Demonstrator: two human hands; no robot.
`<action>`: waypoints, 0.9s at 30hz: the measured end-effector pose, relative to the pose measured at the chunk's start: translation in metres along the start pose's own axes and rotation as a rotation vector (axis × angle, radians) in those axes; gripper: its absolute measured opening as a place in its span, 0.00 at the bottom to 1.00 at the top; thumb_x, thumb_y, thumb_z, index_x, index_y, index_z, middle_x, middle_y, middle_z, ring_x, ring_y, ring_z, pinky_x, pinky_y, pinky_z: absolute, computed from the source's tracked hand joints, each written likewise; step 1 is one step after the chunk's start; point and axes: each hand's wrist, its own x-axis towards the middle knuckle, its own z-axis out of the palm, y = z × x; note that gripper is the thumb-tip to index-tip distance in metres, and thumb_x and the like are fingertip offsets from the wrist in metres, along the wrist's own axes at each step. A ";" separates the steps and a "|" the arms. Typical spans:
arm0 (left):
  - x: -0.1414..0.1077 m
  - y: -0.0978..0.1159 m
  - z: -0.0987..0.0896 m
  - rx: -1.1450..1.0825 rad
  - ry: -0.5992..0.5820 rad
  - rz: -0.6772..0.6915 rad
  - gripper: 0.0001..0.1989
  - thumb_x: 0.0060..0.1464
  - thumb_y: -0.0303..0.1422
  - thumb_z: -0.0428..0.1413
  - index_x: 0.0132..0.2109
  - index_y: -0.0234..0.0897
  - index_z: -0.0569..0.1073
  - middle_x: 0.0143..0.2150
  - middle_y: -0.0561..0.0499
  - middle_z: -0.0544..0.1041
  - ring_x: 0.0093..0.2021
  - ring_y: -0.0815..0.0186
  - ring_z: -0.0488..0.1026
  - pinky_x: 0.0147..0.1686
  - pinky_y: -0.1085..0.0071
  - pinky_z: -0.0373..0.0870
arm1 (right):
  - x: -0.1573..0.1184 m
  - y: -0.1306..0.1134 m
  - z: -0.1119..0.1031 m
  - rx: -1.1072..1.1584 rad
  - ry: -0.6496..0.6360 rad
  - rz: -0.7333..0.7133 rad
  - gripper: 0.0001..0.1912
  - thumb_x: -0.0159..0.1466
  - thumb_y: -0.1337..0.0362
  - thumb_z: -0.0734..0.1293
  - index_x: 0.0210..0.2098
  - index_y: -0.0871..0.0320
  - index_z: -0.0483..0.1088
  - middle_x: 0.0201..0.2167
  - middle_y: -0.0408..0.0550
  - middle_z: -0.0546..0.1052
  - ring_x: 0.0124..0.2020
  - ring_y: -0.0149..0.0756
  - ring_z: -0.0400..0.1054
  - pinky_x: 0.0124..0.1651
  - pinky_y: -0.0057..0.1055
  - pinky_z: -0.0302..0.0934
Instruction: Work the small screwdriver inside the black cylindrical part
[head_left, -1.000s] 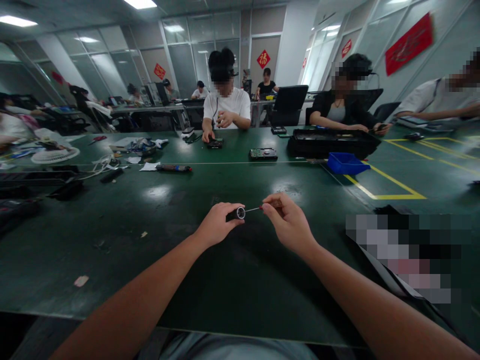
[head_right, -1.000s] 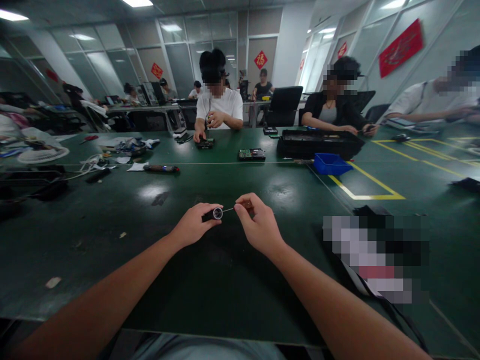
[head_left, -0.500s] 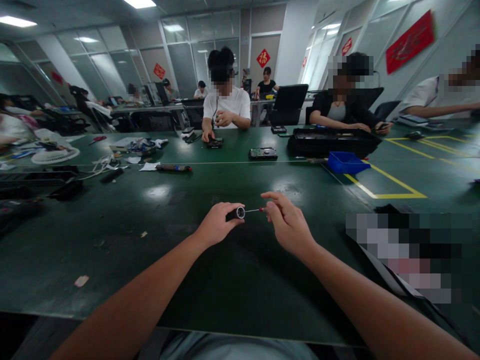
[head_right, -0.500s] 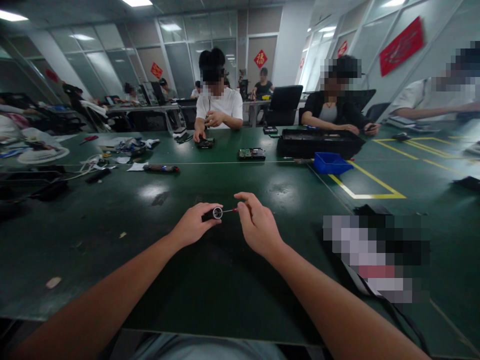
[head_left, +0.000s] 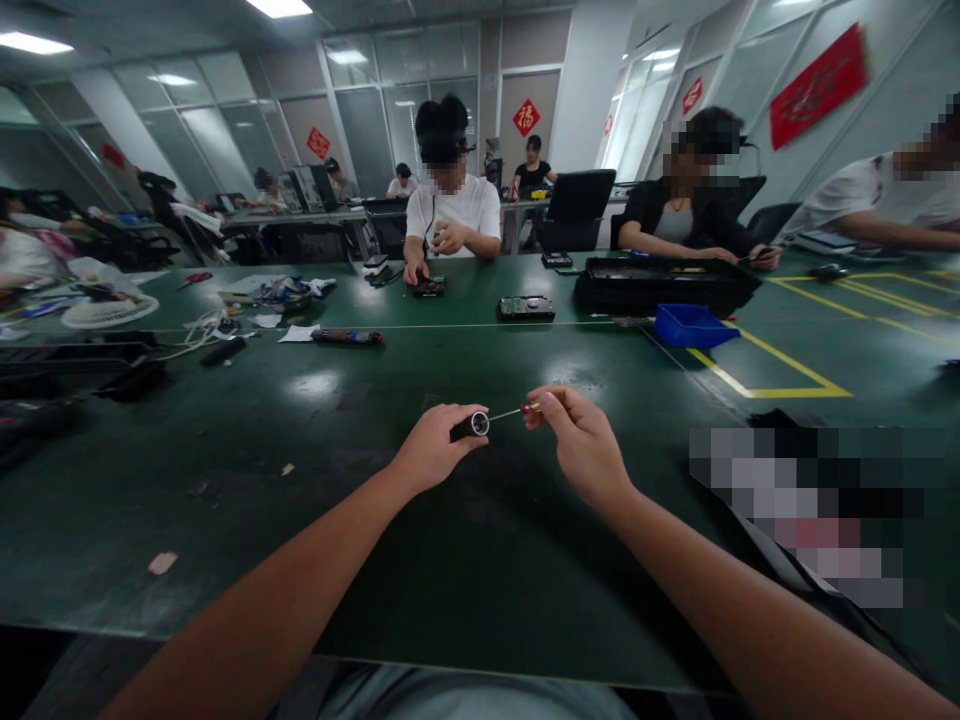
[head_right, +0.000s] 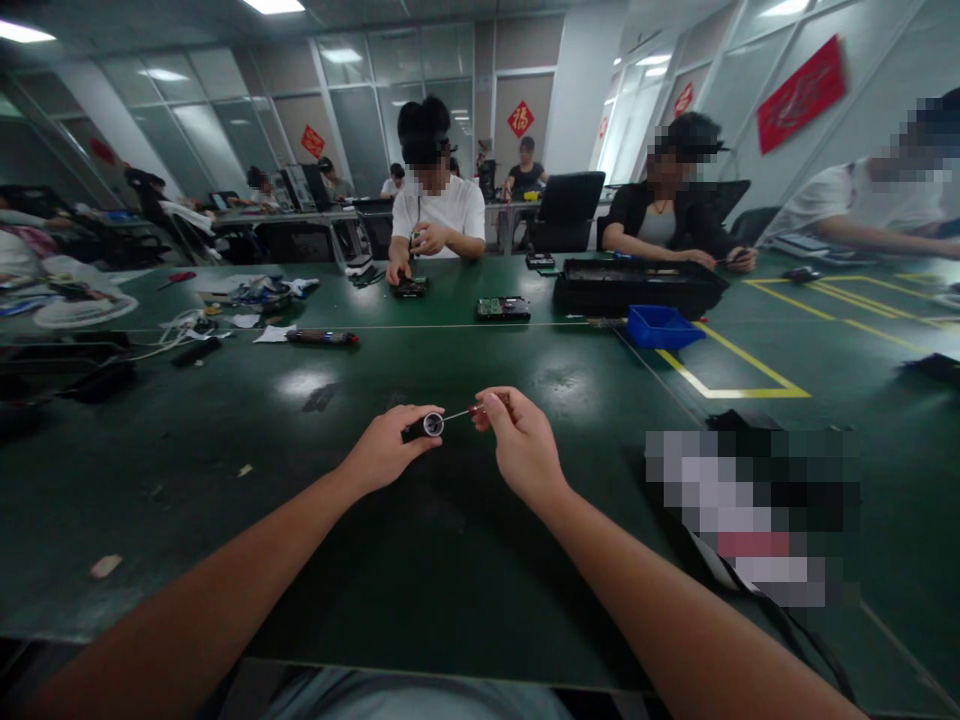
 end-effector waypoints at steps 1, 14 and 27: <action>0.000 0.000 0.000 -0.009 0.004 0.010 0.19 0.58 0.34 0.62 0.57 0.44 0.74 0.50 0.50 0.78 0.50 0.58 0.73 0.52 0.61 0.66 | 0.002 0.003 0.001 0.077 0.031 0.035 0.15 0.66 0.51 0.65 0.38 0.56 0.72 0.30 0.46 0.76 0.32 0.37 0.72 0.40 0.38 0.67; 0.004 -0.002 0.000 0.046 -0.053 0.046 0.19 0.60 0.36 0.61 0.58 0.45 0.73 0.52 0.50 0.78 0.51 0.57 0.71 0.54 0.57 0.63 | 0.008 0.014 -0.001 0.139 0.151 0.159 0.14 0.65 0.50 0.64 0.34 0.55 0.69 0.25 0.41 0.72 0.25 0.33 0.66 0.33 0.34 0.65; 0.002 0.000 0.000 0.129 -0.066 0.084 0.21 0.59 0.36 0.62 0.59 0.47 0.72 0.51 0.51 0.78 0.52 0.58 0.72 0.58 0.54 0.60 | -0.004 0.001 -0.002 -0.267 0.050 -0.134 0.12 0.72 0.55 0.57 0.40 0.54 0.67 0.27 0.43 0.74 0.30 0.35 0.69 0.36 0.34 0.63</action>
